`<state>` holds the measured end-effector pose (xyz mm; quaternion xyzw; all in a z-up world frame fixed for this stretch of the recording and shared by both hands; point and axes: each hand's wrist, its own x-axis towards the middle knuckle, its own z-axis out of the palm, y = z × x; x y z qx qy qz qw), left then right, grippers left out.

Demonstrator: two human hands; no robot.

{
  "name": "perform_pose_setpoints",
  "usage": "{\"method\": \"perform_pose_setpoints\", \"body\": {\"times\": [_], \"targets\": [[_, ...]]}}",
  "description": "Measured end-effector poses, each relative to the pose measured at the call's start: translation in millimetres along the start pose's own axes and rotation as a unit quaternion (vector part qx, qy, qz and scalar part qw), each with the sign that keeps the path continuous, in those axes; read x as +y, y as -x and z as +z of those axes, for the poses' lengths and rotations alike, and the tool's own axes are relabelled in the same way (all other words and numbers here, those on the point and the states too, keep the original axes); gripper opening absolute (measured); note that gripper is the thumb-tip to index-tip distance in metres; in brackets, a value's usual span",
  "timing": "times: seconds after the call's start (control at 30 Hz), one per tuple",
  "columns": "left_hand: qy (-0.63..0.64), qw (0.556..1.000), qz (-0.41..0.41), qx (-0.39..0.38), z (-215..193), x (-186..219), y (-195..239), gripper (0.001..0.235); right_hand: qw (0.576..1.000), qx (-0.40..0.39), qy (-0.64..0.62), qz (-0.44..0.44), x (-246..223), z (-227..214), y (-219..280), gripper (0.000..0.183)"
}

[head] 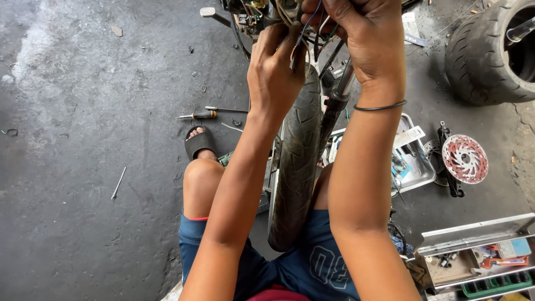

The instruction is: The person wraps electrical tape around a wire connection on the motorcycle's front fork area. They then tuck the taped wire into the wiring harness near the front wheel.

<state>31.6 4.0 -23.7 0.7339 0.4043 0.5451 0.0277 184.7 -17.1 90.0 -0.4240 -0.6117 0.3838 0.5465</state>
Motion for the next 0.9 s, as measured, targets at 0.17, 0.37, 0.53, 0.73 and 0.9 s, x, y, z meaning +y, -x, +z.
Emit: {"method": "perform_pose_setpoints", "body": {"times": [0.17, 0.37, 0.53, 0.73, 0.9], "targets": [[-0.015, 1.0, -0.011, -0.005, -6.4, 8.8, -0.3, 0.036, 1.0, 0.01, 0.012, -0.005, 1.6, -0.3, 0.1, 0.02], [-0.032, 0.999, -0.017, -0.034, -12.0, 16.6, -1.8, 0.053, 1.0, 0.022, 0.007, 0.004, 1.2, 1.3, 0.0, 0.022], [-0.063, 0.998, 0.01, -0.005, -17.8, 28.9, -9.5, 0.028, 1.0, 0.026, 0.015, 0.002, 0.0, 1.2, -0.8, 0.019], [-0.093, 0.995, -0.013, 0.019, -9.8, 30.0, -2.5, 0.032, 1.0, 0.026, -0.001, -0.011, -1.8, 2.9, 0.6, 0.02], [-0.105, 0.993, -0.052, -0.008, -10.9, 30.8, -3.0, 0.049, 1.0, 0.018, -0.007, -0.021, -1.0, 2.4, 0.6, 0.027]]}}
